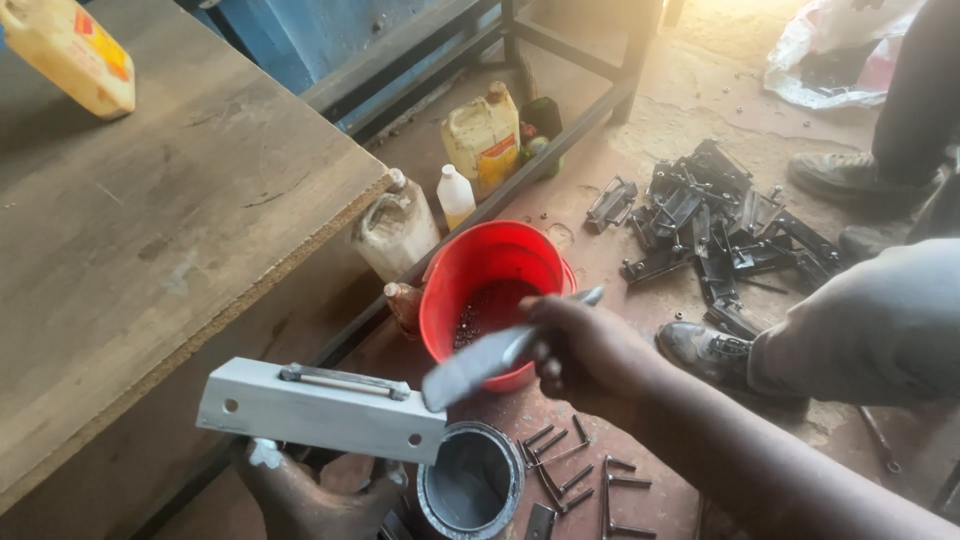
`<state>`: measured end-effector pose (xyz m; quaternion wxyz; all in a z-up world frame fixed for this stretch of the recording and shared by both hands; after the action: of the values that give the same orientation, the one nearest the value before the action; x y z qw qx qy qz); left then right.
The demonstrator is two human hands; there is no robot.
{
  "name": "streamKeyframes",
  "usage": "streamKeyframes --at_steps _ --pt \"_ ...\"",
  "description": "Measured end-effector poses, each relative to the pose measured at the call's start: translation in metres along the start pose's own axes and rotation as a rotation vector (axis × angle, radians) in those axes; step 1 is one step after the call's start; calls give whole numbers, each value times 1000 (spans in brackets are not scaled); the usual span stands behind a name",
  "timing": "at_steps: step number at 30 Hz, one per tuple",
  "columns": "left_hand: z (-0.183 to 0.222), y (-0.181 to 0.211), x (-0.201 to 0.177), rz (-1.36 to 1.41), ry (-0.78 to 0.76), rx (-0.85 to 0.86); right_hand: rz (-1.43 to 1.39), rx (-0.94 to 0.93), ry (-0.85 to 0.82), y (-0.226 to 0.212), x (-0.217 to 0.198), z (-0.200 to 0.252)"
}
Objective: Painting metal brackets using a brush and black paint in a workshop environment.
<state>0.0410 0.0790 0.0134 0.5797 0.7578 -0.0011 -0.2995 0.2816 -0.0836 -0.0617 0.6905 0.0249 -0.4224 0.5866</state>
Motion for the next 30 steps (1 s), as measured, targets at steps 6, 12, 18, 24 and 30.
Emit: streamKeyframes --at_steps 6,12,18,24,30 --pt "-45 -1 19 -221 -85 -197 344 -182 -27 -30 -10 -22" --pt "-15 -68 32 -853 -686 -695 679 -279 199 -39 -54 -65" --pt "18 -100 42 -990 -1014 -849 1338 -188 248 43 -210 -187" --pt "22 -108 57 -979 -1154 -853 1866 109 96 165 -270 -189" --pt "29 -122 66 -772 -1253 -910 1970 109 64 215 -308 -198"
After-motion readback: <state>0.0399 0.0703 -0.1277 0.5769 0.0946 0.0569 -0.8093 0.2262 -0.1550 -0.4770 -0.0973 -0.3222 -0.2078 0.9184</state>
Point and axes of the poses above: each hand's wrist, its own z-axis away from the middle knuckle, its own x-axis out of the palm, y = z × x, the point moved 9 cm from there along -z, towards the middle knuckle, and after that the axes turned 14 degrees about -z, right-handed, at the moved point
